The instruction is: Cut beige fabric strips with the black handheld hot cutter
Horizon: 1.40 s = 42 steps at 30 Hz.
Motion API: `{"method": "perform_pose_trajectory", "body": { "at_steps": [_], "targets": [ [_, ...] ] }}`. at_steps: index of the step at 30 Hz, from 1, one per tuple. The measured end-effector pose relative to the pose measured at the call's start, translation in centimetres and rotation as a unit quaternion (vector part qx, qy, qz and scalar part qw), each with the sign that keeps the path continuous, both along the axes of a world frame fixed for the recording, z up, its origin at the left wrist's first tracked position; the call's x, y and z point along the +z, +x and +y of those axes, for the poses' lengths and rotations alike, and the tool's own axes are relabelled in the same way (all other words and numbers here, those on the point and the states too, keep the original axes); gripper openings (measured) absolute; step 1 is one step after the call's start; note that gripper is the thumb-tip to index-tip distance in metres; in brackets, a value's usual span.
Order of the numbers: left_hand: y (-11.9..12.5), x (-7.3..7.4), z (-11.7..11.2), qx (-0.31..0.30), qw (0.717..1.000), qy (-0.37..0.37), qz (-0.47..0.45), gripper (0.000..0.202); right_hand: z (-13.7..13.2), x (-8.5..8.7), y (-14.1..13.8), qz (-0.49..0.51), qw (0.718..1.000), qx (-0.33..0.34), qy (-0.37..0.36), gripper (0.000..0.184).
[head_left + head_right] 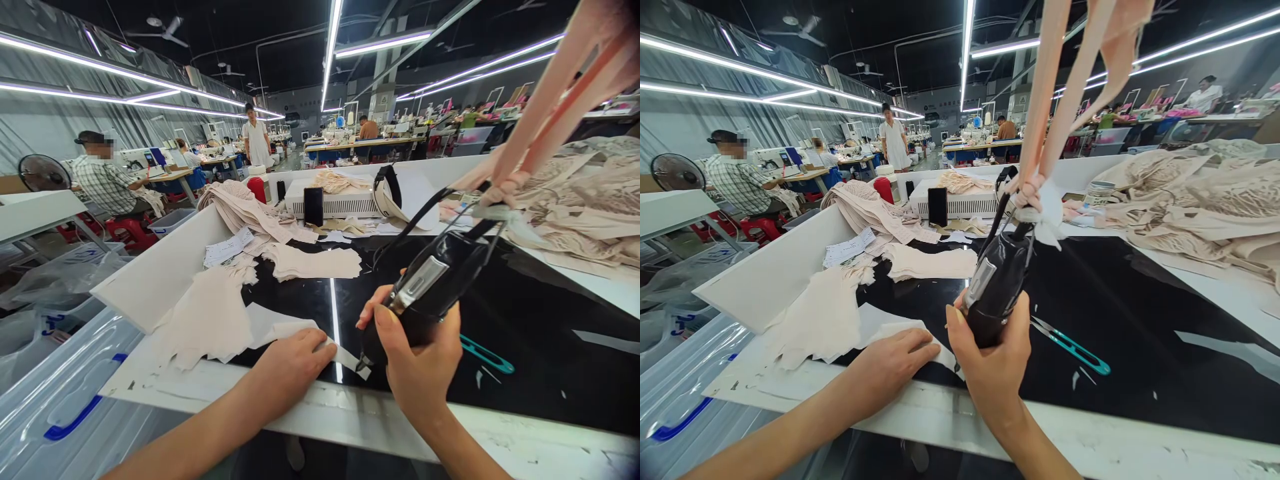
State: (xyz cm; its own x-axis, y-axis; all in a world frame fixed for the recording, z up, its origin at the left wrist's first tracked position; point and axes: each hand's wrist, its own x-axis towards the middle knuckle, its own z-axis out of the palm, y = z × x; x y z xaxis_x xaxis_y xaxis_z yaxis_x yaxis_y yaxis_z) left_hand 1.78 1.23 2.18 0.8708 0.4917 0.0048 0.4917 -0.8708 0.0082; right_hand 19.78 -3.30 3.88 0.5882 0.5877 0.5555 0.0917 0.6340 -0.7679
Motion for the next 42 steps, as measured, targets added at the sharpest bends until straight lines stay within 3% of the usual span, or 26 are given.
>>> {"method": "perform_pose_trajectory", "body": {
  "at_steps": [6, 12, 18, 34, 42],
  "targets": [
    [0.0, 0.3, -0.7, -0.007, 1.0, 0.019, -0.014, 0.011, 0.0, -0.1, -0.1, -0.003, 1.0, -0.005, 0.0, 0.029],
    [-0.2, 0.1, -1.2, -0.033, 0.998, 0.051, -0.03, 0.038, -0.1, -0.2, -0.1, 0.005, 1.0, -0.004, -0.002, 0.031],
    [-0.4, -0.7, -1.5, -0.041, 0.997, 0.062, -0.038, 0.048, -0.2, -0.3, -0.3, 0.02, 1.0, 0.005, 0.0, 0.033],
    [0.0, -1.6, -1.5, -0.051, 0.995, 0.052, -0.071, 0.053, 0.2, 0.4, 0.8, 0.025, 1.0, 0.005, -0.006, 0.037],
    [-1.0, -2.0, -1.1, -0.049, 0.995, 0.02, -0.088, 0.042, 0.2, 0.3, 1.0, 0.018, 1.0, 0.002, 0.0, 0.046]
  ]
}}
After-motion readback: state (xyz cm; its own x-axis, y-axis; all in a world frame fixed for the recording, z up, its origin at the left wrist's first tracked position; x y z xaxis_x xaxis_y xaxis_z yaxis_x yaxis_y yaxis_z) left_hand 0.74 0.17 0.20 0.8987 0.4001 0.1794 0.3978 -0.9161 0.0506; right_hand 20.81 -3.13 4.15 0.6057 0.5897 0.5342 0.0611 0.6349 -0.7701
